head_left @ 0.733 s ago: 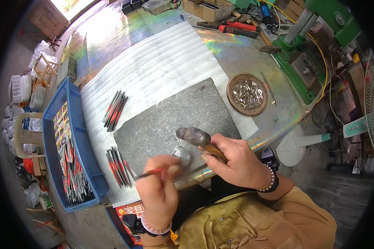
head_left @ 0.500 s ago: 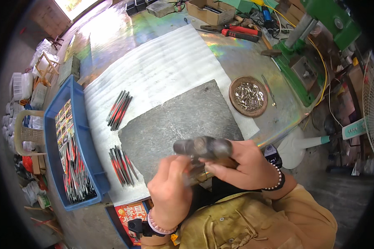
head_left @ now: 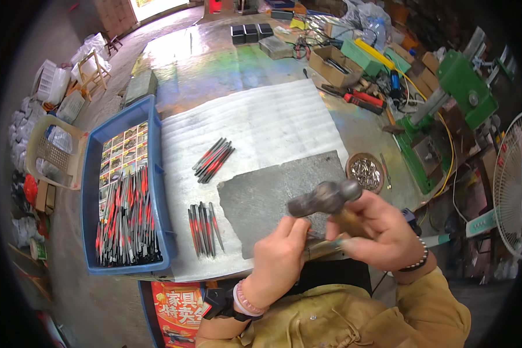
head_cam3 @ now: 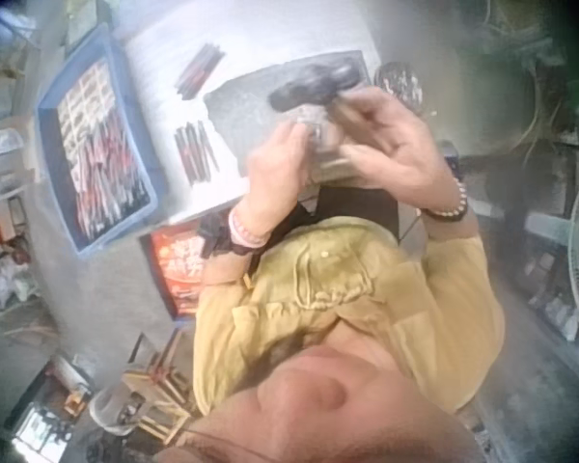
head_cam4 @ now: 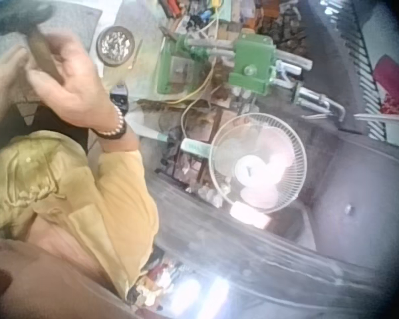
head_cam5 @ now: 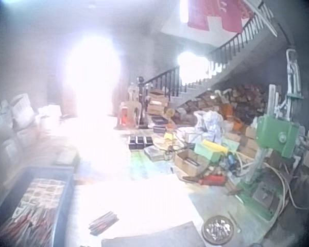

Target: The person assembles metal tools by attaching small components to metal rods, striking them against a metal block with a hammer, and fitting pieces together by hand.

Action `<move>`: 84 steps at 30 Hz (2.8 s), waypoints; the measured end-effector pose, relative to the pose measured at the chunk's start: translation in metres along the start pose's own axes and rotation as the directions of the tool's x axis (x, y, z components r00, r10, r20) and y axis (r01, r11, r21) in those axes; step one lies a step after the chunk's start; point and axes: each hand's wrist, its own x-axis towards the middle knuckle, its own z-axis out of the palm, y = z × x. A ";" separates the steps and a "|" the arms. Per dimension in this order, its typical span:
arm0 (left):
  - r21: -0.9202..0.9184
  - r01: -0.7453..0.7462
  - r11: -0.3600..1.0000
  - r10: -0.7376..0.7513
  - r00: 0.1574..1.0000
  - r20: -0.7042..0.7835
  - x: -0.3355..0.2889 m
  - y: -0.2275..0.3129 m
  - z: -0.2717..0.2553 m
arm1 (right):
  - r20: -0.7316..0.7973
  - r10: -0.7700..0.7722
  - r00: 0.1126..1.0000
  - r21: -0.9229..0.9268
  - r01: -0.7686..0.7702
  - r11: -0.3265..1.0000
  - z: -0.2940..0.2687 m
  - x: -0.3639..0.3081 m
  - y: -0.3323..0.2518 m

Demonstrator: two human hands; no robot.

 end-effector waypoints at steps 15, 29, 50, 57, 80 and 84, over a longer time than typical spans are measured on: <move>-0.061 0.003 0.998 -0.003 1.000 -0.001 0.002 -0.006 -0.004 | 0.230 -0.092 0.969 -0.790 0.241 0.563 -0.017 -0.031 -0.048; -0.030 0.015 0.999 -0.015 1.000 -0.022 -0.002 -0.013 0.001 | 0.213 -0.047 0.976 -0.915 0.216 0.342 -0.014 -0.048 -0.063; -0.033 -0.015 0.999 0.015 1.000 0.009 0.000 -0.013 -0.001 | 0.097 0.001 0.995 -0.846 0.082 0.527 -0.013 -0.039 -0.060; -0.934 0.356 0.024 -0.494 0.816 0.299 -0.011 -0.012 -0.036 | -0.032 -0.182 0.983 -0.943 0.030 0.333 -0.031 -0.014 0.029; -0.845 0.415 0.337 -0.586 0.795 0.156 -0.030 0.007 -0.011 | -0.959 0.056 0.279 -0.153 -0.673 0.724 0.106 -0.013 -0.098; -0.864 0.370 0.341 -0.583 0.804 0.114 -0.044 -0.002 -0.009 | -0.470 -0.478 0.742 -0.667 0.056 0.743 0.044 -0.040 -0.033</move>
